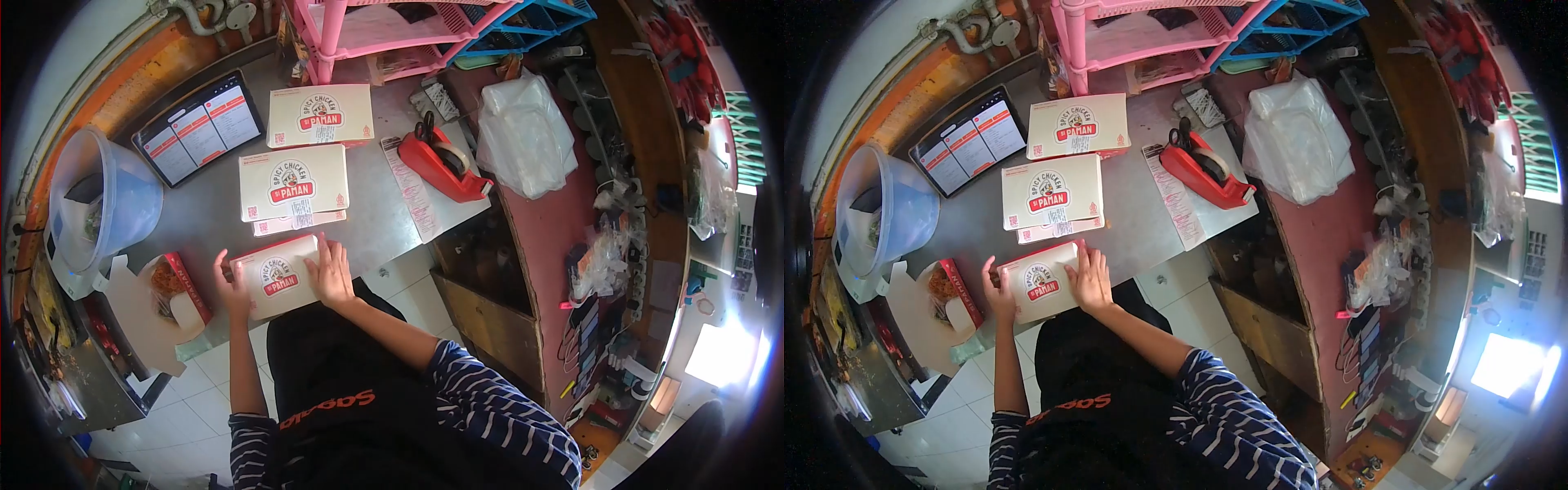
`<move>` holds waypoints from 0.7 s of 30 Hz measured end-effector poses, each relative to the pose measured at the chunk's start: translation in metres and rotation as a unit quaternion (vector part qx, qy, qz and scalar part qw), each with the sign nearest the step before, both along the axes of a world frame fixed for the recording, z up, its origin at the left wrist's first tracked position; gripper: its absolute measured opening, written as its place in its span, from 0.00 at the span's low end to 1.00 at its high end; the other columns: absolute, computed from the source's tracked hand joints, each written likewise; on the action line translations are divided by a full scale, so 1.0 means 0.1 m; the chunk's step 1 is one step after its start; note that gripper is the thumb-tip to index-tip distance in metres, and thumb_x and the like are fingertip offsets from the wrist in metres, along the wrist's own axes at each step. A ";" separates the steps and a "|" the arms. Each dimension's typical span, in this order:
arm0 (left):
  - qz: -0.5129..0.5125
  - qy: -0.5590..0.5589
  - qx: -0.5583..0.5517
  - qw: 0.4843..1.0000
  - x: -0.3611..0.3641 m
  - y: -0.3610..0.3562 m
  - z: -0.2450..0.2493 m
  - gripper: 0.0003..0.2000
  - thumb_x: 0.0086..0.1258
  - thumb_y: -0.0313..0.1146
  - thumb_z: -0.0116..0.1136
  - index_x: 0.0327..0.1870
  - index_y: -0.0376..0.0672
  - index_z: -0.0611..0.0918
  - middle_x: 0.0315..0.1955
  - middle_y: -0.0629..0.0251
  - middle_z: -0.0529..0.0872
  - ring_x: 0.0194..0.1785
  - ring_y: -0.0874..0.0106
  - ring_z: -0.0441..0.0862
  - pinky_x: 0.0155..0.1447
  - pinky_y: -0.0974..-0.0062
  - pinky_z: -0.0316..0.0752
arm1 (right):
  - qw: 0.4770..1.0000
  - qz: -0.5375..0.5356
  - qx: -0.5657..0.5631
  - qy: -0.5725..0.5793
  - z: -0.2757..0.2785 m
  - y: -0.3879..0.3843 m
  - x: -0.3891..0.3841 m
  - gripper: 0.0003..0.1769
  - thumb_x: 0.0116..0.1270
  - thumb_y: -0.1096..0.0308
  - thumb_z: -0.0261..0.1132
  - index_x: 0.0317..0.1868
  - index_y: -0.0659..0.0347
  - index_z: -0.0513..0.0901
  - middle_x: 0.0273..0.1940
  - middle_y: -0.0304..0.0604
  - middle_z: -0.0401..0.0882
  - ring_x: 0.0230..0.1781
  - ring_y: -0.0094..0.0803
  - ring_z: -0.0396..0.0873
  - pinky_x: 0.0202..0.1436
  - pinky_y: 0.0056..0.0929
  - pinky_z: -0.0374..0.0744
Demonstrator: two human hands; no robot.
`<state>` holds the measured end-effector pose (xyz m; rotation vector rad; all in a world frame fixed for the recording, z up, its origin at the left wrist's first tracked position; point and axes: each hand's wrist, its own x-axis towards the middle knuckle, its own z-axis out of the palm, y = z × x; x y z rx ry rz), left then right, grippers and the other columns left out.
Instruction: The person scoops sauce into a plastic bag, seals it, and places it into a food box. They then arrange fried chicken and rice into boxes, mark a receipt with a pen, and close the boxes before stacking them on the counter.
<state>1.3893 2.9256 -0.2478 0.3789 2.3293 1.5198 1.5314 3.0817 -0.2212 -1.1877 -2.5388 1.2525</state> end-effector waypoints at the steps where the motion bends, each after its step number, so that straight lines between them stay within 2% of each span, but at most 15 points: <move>1: -0.006 0.011 0.002 1.000 -0.01 0.02 0.03 0.16 0.70 0.30 0.46 0.57 0.38 0.69 0.46 0.59 0.76 0.51 0.69 0.73 0.57 0.72 0.66 | 0.999 0.000 -0.004 0.032 -0.07 -0.01 0.01 0.34 0.68 0.58 0.53 0.65 0.72 0.55 0.55 0.60 0.62 0.58 0.54 0.61 0.61 0.45 0.64; 4: -0.005 -0.010 0.031 0.999 0.05 0.01 0.04 0.19 0.71 0.30 0.44 0.62 0.38 0.64 0.57 0.55 0.69 0.60 0.66 0.67 0.63 0.70 0.61 | 0.994 -0.062 -0.063 0.057 -0.19 -0.14 -0.05 0.35 0.67 0.60 0.54 0.66 0.72 0.52 0.62 0.62 0.55 0.63 0.57 0.54 0.65 0.47 0.58; 8: 0.035 -0.013 0.012 0.999 0.18 0.02 -0.09 0.25 0.71 0.32 0.44 0.66 0.37 0.57 0.66 0.50 0.57 0.69 0.61 0.55 0.70 0.65 0.51 | 0.999 -0.013 -0.028 0.039 -0.20 -0.07 -0.04 0.37 0.65 0.62 0.56 0.67 0.71 0.50 0.66 0.62 0.47 0.67 0.57 0.48 0.67 0.50 0.54; 10: -0.058 0.119 -0.071 0.989 0.13 -0.02 -0.01 0.31 0.66 0.39 0.52 0.67 0.37 0.56 0.67 0.49 0.54 0.71 0.58 0.50 0.71 0.61 0.48 | 0.996 0.033 0.026 0.078 -0.20 0.01 0.00 0.37 0.64 0.62 0.57 0.67 0.71 0.50 0.67 0.62 0.47 0.67 0.56 0.48 0.66 0.52 0.54; 11: -0.105 0.185 -0.111 0.971 0.09 -0.04 0.03 0.35 0.64 0.43 0.55 0.67 0.37 0.55 0.68 0.48 0.52 0.72 0.56 0.48 0.71 0.59 0.46 | 0.992 0.069 0.074 0.079 -0.19 0.04 0.02 0.41 0.61 0.56 0.62 0.68 0.66 0.52 0.68 0.58 0.47 0.69 0.53 0.47 0.67 0.53 0.53; 12: -0.209 0.201 -0.185 0.939 0.07 -0.01 0.20 0.39 0.59 0.45 0.59 0.67 0.37 0.55 0.68 0.48 0.52 0.72 0.55 0.47 0.71 0.57 0.46 | 0.983 0.139 0.092 0.083 -0.15 0.10 0.03 0.43 0.58 0.55 0.64 0.68 0.64 0.53 0.68 0.57 0.47 0.70 0.52 0.47 0.68 0.53 0.52; 14: -0.401 0.218 -0.326 0.828 0.09 0.06 0.62 0.47 0.50 0.50 0.66 0.67 0.36 0.55 0.68 0.49 0.52 0.72 0.52 0.47 0.71 0.53 0.45 | 0.949 0.279 0.123 0.086 0.00 0.21 0.06 0.47 0.54 0.51 0.67 0.68 0.59 0.55 0.69 0.54 0.48 0.71 0.50 0.46 0.69 0.52 0.50; 15: -0.409 0.188 -0.300 0.841 0.11 0.06 0.68 0.54 0.39 0.50 0.72 0.67 0.37 0.55 0.68 0.53 0.53 0.72 0.52 0.48 0.70 0.52 0.47 | 0.928 0.350 0.107 0.064 0.09 0.29 0.02 0.51 0.47 0.47 0.71 0.69 0.51 0.55 0.69 0.51 0.47 0.72 0.48 0.45 0.71 0.52 0.47; 18: -0.418 0.210 -0.204 0.860 0.08 0.00 0.65 0.50 0.39 0.44 0.73 0.67 0.40 0.58 0.69 0.58 0.54 0.71 0.50 0.49 0.67 0.52 0.56 | 0.851 0.508 0.132 -0.023 0.54 0.51 -0.18 0.52 0.44 0.48 0.72 0.69 0.45 0.55 0.70 0.50 0.47 0.72 0.47 0.45 0.71 0.53 0.48; 19: -0.436 0.215 -0.216 0.847 0.08 -0.02 0.65 0.47 0.41 0.41 0.72 0.66 0.42 0.60 0.69 0.59 0.55 0.71 0.50 0.49 0.65 0.53 0.59 | 0.852 0.509 0.122 -0.036 0.49 0.49 -0.21 0.51 0.44 0.50 0.73 0.69 0.42 0.57 0.71 0.46 0.46 0.72 0.47 0.44 0.71 0.54 0.49; 21: -0.469 0.225 -0.239 0.820 0.09 -0.06 0.67 0.42 0.44 0.35 0.70 0.65 0.45 0.63 0.69 0.61 0.55 0.71 0.50 0.49 0.62 0.54 0.65 | 0.844 0.529 0.083 -0.034 0.46 0.51 -0.24 0.48 0.46 0.52 0.72 0.68 0.42 0.58 0.71 0.43 0.46 0.72 0.45 0.43 0.70 0.54 0.50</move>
